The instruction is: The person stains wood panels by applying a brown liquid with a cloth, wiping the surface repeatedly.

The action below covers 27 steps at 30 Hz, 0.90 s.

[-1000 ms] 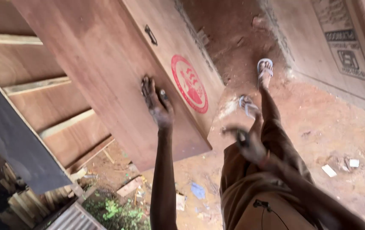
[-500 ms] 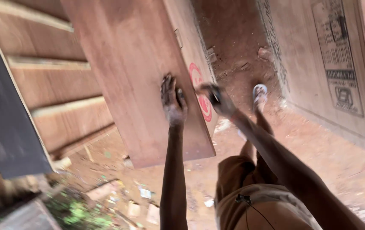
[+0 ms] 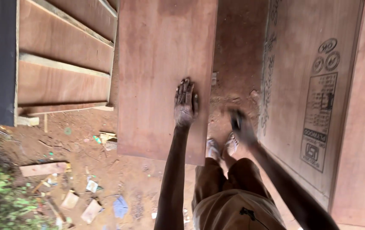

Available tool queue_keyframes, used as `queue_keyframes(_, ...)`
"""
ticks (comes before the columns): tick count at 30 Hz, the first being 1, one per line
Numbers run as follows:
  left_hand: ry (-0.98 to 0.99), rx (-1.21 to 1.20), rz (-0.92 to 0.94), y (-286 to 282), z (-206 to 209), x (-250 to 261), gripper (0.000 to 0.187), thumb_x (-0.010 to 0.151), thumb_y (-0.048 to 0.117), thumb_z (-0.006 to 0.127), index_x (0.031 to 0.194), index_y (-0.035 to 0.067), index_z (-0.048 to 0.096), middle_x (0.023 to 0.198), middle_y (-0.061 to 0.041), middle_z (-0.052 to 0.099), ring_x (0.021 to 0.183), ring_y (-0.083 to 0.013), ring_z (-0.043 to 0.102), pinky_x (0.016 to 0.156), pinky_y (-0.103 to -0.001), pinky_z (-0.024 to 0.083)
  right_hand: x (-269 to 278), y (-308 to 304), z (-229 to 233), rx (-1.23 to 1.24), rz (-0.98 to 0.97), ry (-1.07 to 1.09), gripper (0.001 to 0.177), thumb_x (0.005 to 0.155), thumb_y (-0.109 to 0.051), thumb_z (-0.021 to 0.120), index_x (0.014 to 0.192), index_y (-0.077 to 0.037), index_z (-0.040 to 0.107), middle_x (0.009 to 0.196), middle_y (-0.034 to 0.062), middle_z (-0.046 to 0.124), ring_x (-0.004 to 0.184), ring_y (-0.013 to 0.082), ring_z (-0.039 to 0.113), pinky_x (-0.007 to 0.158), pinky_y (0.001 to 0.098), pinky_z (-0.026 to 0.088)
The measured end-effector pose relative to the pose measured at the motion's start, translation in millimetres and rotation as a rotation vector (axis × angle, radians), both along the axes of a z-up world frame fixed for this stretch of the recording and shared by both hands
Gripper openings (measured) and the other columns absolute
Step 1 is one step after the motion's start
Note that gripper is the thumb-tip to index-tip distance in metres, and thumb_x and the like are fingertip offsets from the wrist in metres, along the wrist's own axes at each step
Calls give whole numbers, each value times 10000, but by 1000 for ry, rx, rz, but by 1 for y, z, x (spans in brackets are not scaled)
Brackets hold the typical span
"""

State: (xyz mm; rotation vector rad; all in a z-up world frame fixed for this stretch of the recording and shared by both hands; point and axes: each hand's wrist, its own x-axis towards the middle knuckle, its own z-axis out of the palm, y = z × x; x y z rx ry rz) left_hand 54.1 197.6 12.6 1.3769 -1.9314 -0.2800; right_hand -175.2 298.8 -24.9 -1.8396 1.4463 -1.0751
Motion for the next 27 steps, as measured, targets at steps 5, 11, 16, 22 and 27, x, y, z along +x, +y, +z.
queue_keyframes(5,19,3,45,-2,-6,3,375,1080,169,501,1402,-15,553,1536,-213,508,1463,-380,474,1251,-515,360,14,-113,16,-54,42,280,547,803,100,526,1317,-33,657,1223,235,656,1082,449,608,937,519,490)
queue_keyframes(11,82,29,67,-3,-17,5,386,1076,184,503,1406,-10,550,1551,-212,493,1477,-368,457,1258,-513,345,42,-47,50,-10,132,570,606,737,109,569,1302,-90,660,1209,164,691,1100,376,637,890,538,453)
queue_keyframes(16,144,71,28,-3,-30,6,395,1072,196,505,1410,-5,547,1563,-211,482,1488,-358,444,1264,-511,332,68,114,73,224,250,551,475,803,-92,676,1278,-90,660,1270,108,661,1117,308,585,932,507,388)
queue_keyframes(22,166,97,-77,-3,-37,3,427,1064,229,509,1428,7,526,1591,-214,443,1517,-351,403,1282,-518,297,142,230,91,559,-63,499,204,865,-126,668,1045,-147,763,1120,28,756,1052,244,703,912,418,507)
queue_keyframes(27,144,107,-224,5,-44,21,462,1061,259,515,1451,12,506,1601,-208,431,1521,-355,389,1278,-529,280,193,238,91,471,-488,198,246,997,-46,544,1177,-55,711,1158,133,722,1052,285,725,880,361,585)
